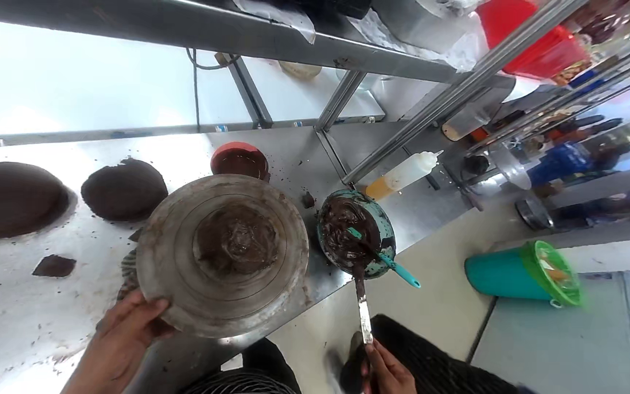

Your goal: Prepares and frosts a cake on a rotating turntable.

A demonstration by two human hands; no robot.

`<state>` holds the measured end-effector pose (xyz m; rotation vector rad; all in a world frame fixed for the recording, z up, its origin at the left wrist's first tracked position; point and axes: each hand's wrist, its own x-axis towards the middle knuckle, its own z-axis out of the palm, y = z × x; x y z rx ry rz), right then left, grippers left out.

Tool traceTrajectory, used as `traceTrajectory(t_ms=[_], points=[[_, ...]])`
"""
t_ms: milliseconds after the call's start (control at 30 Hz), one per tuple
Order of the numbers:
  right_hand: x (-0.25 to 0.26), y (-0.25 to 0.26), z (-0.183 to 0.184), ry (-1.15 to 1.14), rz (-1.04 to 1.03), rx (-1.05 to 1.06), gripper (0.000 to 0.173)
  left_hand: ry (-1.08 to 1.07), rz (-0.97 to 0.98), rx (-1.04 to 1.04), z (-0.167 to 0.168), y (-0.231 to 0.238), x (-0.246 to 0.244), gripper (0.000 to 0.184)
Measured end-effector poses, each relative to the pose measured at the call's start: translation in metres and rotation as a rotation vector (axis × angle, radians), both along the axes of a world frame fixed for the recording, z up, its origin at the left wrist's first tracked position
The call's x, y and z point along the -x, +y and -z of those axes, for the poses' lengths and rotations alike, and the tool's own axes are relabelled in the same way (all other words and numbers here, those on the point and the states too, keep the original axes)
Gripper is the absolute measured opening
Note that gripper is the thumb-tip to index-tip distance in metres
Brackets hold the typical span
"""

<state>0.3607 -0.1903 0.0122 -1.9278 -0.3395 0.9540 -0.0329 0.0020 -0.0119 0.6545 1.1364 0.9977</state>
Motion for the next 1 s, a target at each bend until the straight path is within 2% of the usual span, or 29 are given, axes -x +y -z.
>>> traceTrajectory(t_ms=[67, 133, 233, 300, 400, 500, 567, 633, 733, 767, 833, 900, 933, 1000], points=[[0.0, -0.005, -0.015, 0.023, -0.037, -0.068, 0.033, -0.04, 0.029, 0.001, 0.002, -0.009, -0.006, 0.021], [0.001, 0.007, -0.03, 0.1, -0.16, -0.203, 0.034, -0.068, 0.066, -0.004, -0.001, -0.02, -0.013, 0.023], [0.013, 0.045, -0.057, 0.108, -0.425, -0.338, 0.038, -0.118, 0.278, -0.057, 0.0, -0.029, -0.015, 0.026], [0.035, 0.073, -0.073, -0.082, -0.599, -0.387, 0.038, -0.106, 0.366, -0.095, -0.001, -0.028, -0.013, 0.029], [0.07, 0.102, -0.076, -0.586, -0.755, -0.453, 0.035, -0.019, 0.166, -0.037, -0.01, -0.019, -0.011, 0.029], [0.093, 0.118, -0.059, -1.022, -0.787, -0.39, 0.037, 0.018, -0.03, 0.022, -0.015, -0.006, -0.01, 0.026], [0.096, 0.126, -0.047, -1.166, -0.77, -0.324, 0.039, 0.016, -0.012, 0.026, -0.013, -0.009, -0.01, 0.017], [0.091, 0.136, -0.047, -1.133, -0.762, -0.315, 0.038, -0.033, 0.085, 0.022, -0.011, -0.019, -0.014, 0.013], [0.09, 0.148, -0.054, -0.809, -0.789, -0.351, 0.031, -0.073, 0.29, -0.023, -0.009, -0.031, -0.018, 0.023], [0.091, 0.148, -0.055, -0.775, -0.807, -0.364, 0.03, -0.074, 0.311, -0.038, -0.008, -0.031, -0.018, 0.027], [0.09, 0.149, -0.058, -0.962, -0.828, -0.387, 0.029, -0.068, 0.216, -0.033, -0.01, -0.028, -0.019, 0.033], [0.083, 0.153, -0.065, -1.125, -0.781, -0.392, 0.029, -0.044, 0.044, 0.004, -0.011, -0.02, -0.016, 0.031], [0.081, 0.156, -0.069, -1.12, -0.756, -0.402, 0.03, -0.035, -0.003, 0.012, -0.012, -0.017, -0.014, 0.028], [0.083, 0.157, -0.074, -0.949, -0.772, -0.43, 0.028, -0.032, 0.068, 0.004, -0.012, -0.016, -0.009, 0.019]])
